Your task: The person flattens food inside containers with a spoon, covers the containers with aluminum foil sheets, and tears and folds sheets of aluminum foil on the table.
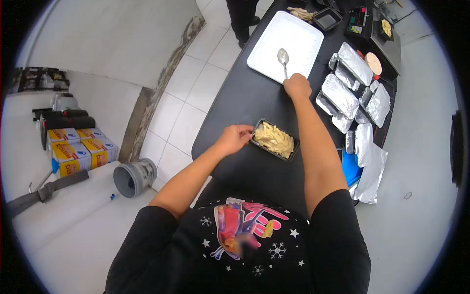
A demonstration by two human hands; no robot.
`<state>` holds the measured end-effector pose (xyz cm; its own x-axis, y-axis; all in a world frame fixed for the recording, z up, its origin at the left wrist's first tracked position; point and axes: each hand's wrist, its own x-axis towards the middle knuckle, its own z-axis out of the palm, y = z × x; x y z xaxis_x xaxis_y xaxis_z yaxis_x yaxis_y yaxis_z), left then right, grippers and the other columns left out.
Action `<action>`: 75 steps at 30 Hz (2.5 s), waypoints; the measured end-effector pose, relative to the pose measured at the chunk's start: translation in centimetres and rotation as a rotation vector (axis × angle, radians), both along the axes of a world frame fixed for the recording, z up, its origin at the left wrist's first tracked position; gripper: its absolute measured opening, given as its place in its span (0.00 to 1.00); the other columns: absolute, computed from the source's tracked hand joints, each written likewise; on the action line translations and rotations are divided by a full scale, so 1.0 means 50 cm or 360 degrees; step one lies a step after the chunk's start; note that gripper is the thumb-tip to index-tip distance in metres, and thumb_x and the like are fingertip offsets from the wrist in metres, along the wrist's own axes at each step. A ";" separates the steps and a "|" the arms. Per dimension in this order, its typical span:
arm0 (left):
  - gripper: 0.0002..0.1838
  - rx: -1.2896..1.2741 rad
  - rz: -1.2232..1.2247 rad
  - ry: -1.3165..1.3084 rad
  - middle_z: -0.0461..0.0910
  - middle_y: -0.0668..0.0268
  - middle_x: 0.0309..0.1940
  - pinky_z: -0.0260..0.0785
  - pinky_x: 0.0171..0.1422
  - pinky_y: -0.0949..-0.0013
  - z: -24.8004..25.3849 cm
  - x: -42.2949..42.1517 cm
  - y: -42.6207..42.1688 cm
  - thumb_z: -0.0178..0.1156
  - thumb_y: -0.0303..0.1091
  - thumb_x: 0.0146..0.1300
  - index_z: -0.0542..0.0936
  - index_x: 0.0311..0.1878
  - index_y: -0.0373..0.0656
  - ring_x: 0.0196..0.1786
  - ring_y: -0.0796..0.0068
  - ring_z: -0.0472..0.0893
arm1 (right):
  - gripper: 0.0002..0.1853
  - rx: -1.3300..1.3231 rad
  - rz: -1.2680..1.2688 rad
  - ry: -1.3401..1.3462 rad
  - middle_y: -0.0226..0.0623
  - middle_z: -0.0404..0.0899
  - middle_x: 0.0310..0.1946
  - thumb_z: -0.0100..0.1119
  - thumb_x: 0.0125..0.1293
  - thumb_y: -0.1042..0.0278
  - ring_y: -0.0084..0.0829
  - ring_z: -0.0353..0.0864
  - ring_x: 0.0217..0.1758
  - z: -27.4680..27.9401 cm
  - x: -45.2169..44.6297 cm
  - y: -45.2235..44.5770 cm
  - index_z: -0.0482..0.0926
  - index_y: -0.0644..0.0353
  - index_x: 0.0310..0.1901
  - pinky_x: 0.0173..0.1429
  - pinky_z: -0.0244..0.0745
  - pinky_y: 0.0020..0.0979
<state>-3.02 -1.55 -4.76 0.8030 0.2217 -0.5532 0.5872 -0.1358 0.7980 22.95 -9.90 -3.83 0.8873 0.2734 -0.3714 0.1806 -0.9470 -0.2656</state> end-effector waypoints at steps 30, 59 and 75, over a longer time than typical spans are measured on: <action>0.60 0.0435 -0.0561 -0.0967 0.70 0.50 0.59 0.63 0.67 0.57 -0.060 -0.003 -0.008 0.76 0.34 0.34 0.51 0.72 0.46 0.62 0.49 0.70 | 0.08 0.0431 0.0277 -0.0439 0.43 0.73 0.31 0.51 0.61 0.75 0.48 0.76 0.38 0.108 -0.496 -0.361 0.75 0.53 0.42 0.40 0.73 0.45; 0.69 0.0086 -0.0485 -0.0774 0.69 0.47 0.63 0.56 0.73 0.61 -0.043 0.003 -0.012 0.80 0.30 0.30 0.44 0.75 0.49 0.67 0.55 0.67 | 0.09 0.0549 0.0347 -0.0418 0.42 0.73 0.32 0.51 0.62 0.74 0.48 0.76 0.38 0.071 -0.484 -0.339 0.74 0.52 0.43 0.39 0.73 0.45; 0.65 0.0161 -0.0488 -0.0713 0.66 0.45 0.64 0.55 0.74 0.62 -0.055 0.001 -0.010 0.80 0.30 0.30 0.49 0.74 0.48 0.69 0.54 0.65 | 0.08 0.0491 0.0231 -0.0632 0.41 0.71 0.31 0.52 0.59 0.75 0.47 0.76 0.39 0.058 -0.474 -0.402 0.74 0.51 0.40 0.39 0.74 0.46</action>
<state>-2.99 -2.03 -7.51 0.9911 -0.0249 -0.1306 0.1147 -0.3360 0.9349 -0.75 -29.99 -0.94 0.8882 0.4478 0.1029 0.4478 -0.7933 -0.4126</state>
